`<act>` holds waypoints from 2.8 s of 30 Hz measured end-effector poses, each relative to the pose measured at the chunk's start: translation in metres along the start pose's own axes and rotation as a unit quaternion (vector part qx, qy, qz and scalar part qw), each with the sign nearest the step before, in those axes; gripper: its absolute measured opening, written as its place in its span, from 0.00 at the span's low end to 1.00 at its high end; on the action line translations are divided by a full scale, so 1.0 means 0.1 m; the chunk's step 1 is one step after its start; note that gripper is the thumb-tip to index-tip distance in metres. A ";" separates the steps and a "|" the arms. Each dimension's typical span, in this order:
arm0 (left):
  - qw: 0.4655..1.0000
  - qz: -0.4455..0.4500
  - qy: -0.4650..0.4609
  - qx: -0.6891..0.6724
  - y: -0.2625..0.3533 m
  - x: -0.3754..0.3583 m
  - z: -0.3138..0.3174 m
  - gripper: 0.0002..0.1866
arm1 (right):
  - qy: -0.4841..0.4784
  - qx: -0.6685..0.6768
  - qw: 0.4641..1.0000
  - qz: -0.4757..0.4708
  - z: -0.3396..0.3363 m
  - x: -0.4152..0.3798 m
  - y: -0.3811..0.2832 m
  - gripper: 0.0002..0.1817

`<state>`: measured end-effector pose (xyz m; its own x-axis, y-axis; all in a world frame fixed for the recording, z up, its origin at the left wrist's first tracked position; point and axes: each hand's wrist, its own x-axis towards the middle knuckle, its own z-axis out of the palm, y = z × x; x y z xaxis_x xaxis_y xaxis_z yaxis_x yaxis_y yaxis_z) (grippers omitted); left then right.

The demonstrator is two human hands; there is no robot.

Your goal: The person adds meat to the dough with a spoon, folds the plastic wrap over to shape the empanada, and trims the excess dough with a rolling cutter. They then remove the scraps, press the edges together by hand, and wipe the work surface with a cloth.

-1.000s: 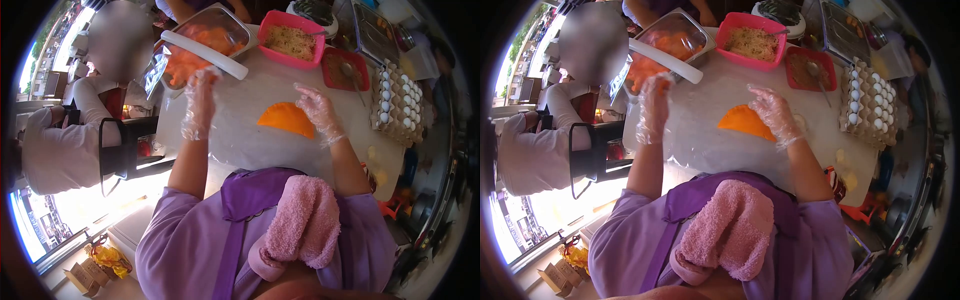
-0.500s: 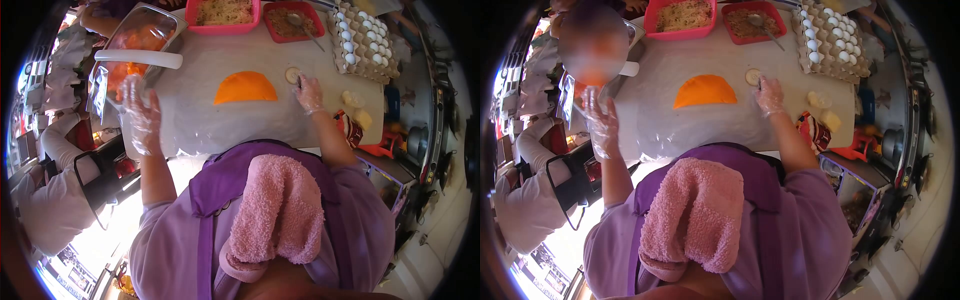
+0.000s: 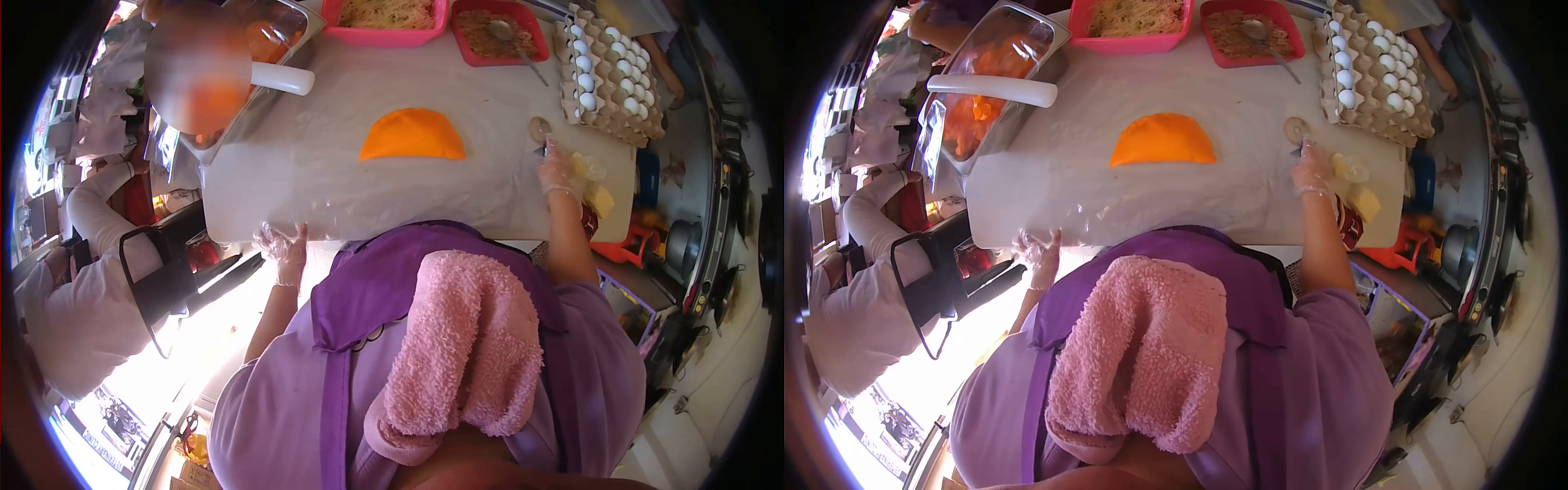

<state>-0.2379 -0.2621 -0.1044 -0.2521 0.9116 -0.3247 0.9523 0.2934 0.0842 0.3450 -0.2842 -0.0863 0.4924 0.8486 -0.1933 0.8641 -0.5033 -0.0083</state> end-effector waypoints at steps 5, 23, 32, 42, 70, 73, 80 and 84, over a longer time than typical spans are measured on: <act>0.823 -0.230 -0.182 -0.487 0.25 -0.34 -0.25 0.59 | 0.122 -0.014 0.977 -0.173 -0.22 0.15 -0.61 0.22; 0.923 0.291 0.044 -0.249 1.17 -0.10 -0.69 0.29 | -0.148 0.446 0.837 -0.281 -0.42 0.11 -2.30 0.28; 0.801 0.537 0.118 -0.236 1.67 0.65 -0.06 0.22 | -0.051 0.440 0.858 -0.260 0.11 -0.33 -1.10 0.29; 0.810 0.538 0.102 -0.211 1.76 0.71 -0.26 0.11 | 0.034 0.387 0.877 -0.283 0.28 -0.35 -1.13 0.14; 0.909 0.258 -0.228 -0.236 1.93 1.02 -0.29 0.14 | -0.212 0.493 0.835 -0.118 0.27 0.09 -1.13 0.14; 0.925 0.217 -0.234 -0.206 2.04 0.99 -0.41 0.17 | -0.213 0.425 0.874 -0.099 0.13 0.13 -1.20 0.19; 0.939 0.187 -0.219 -0.189 2.12 1.03 -0.42 0.23 | -0.198 0.361 0.907 -0.089 0.09 0.15 -1.27 0.22; 0.938 0.173 -0.230 -0.192 2.14 1.04 -0.42 0.24 | -0.212 0.348 0.909 -0.088 0.05 0.16 -1.30 0.21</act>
<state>-0.0677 -0.0922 -0.0806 0.2455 0.7767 -0.5801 0.8087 0.1659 0.5644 0.2404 -0.2062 -0.0929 0.1419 0.8612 -0.4880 0.5776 -0.4724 -0.6657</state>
